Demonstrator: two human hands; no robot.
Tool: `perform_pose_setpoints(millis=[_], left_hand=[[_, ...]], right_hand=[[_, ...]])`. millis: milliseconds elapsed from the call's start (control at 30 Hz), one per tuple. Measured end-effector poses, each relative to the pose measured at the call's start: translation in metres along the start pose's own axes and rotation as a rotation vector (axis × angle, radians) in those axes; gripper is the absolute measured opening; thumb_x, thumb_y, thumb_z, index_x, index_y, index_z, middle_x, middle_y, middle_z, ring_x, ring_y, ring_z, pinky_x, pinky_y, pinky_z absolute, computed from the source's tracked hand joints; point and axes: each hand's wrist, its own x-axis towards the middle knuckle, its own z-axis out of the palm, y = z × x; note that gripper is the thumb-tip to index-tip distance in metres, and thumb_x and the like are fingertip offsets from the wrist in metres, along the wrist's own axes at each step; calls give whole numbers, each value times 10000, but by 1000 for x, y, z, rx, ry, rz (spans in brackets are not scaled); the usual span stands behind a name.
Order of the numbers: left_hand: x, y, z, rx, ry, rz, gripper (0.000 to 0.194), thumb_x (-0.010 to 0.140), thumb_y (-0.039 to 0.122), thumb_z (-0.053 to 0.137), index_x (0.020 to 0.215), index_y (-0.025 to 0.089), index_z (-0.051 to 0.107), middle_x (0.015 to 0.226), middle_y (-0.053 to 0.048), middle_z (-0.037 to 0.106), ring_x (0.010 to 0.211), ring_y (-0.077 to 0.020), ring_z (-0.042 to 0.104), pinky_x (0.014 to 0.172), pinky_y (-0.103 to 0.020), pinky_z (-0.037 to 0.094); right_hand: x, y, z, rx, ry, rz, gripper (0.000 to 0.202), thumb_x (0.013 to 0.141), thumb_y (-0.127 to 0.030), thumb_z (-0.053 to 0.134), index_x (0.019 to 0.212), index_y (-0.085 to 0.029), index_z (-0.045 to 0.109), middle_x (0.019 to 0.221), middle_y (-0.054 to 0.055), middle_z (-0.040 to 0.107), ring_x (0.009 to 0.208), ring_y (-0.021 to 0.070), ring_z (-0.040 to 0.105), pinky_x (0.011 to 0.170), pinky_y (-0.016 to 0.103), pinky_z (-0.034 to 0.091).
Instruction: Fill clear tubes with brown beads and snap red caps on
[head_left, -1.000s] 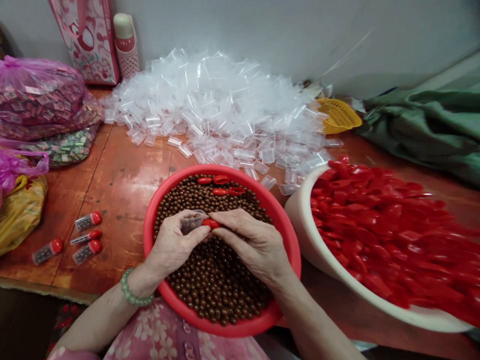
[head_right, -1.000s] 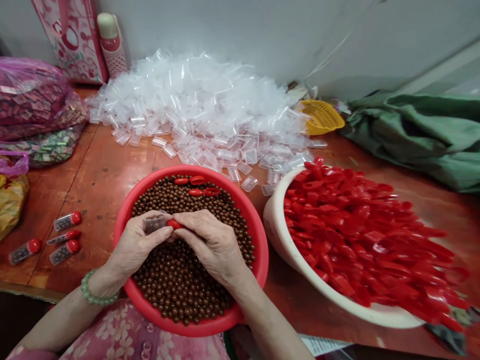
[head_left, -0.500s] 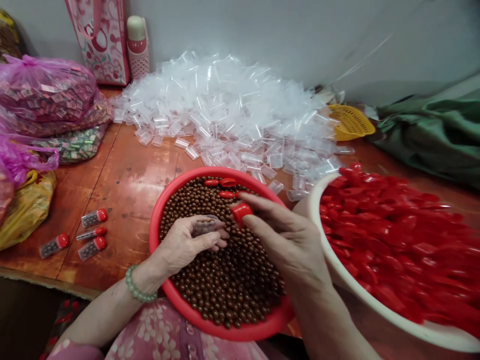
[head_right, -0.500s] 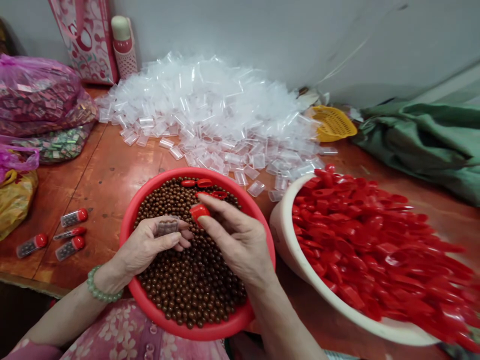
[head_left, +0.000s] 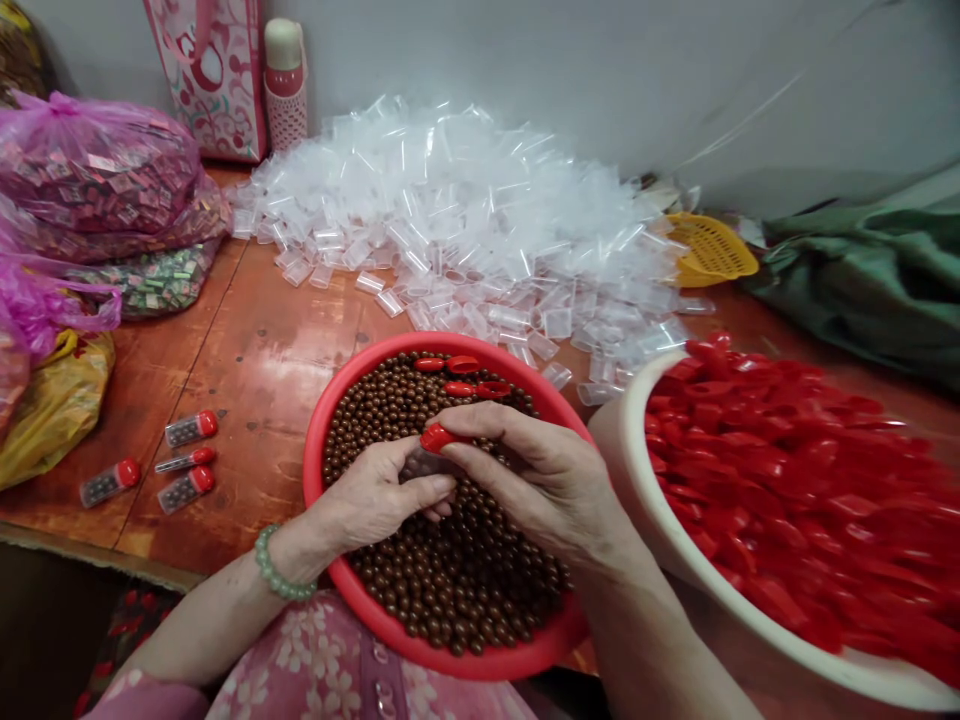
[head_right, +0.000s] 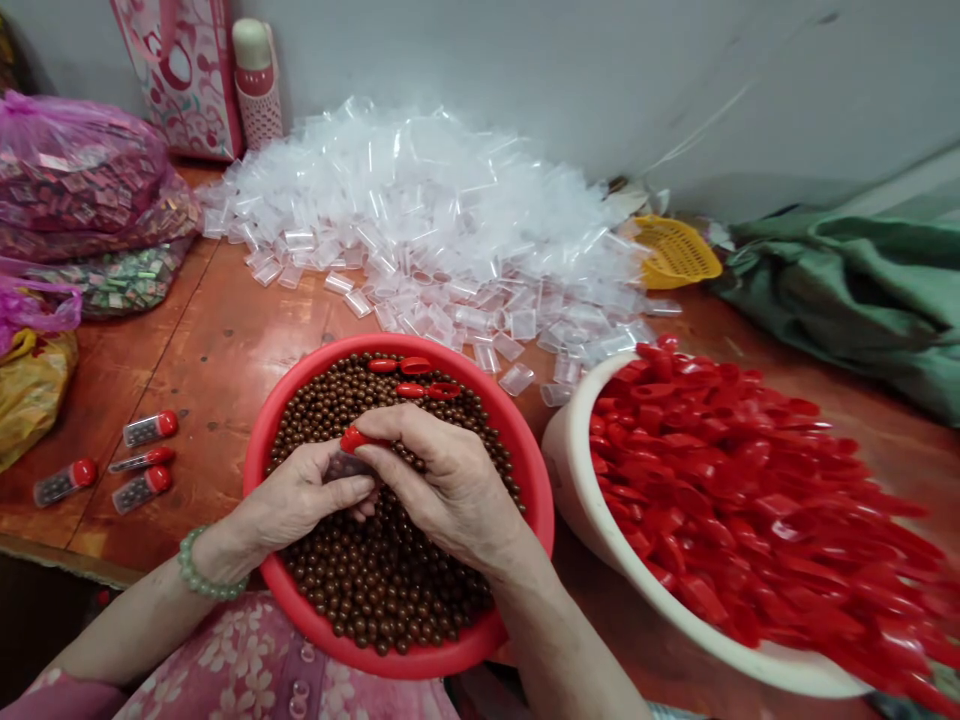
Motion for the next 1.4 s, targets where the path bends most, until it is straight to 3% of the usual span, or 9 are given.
perform_pose_setpoints(millis=[400,600,733,800,933,1133,1400], left_hand=[[-1,-2,-2,159,-87,-2,227,822,342,538,690,163,493,606,29,486,556,-86,456,567,-230,384],[0,-3,-4,142,-93,-17,218,814,348,558,715,165,491,618,30,484,561,-86,450,564,-228,374],[-1,-5,-5,97,-100,-55,283,796,407,607,701,163,498,603,29,484,550,-87,450,553,-227,371],[-1,-4,-5,55,-98,-58,316,787,435,633,701,152,521,615,27,494,562,-85,444,559,-227,367],[-1,-2,-5,-109,-64,-66,380,733,479,708,699,126,570,648,17,523,603,-84,450,591,-223,368],[2,-3,-3,-314,-84,-104,468,615,527,807,640,109,597,640,3,554,619,-87,484,643,-234,395],[-1,-2,-4,-367,-140,-119,457,598,501,832,632,109,599,620,9,554,591,-77,483,625,-224,395]], right_hand=[[1,2,-5,46,-110,41,126,882,-166,614,980,-230,660,922,7,720,836,134,680,753,232,551],[-5,5,2,19,-41,61,116,885,-204,608,980,-232,669,918,26,725,830,166,691,756,289,566],[-10,4,5,-47,-25,-13,121,899,-208,592,1006,-239,640,919,32,719,837,177,691,750,306,570],[-13,2,7,-125,-49,-84,232,879,-295,634,1098,-228,598,987,69,707,894,211,687,780,346,572],[-14,-2,15,-356,-84,-195,723,750,-541,717,1291,-150,438,1122,186,642,1031,319,637,842,471,552],[-11,0,27,-565,-40,-294,627,788,-277,603,1339,-110,355,1087,194,626,989,326,623,800,495,521],[-12,3,29,-549,38,-355,620,765,-313,580,1330,-144,387,1006,154,639,877,305,631,733,464,523]])
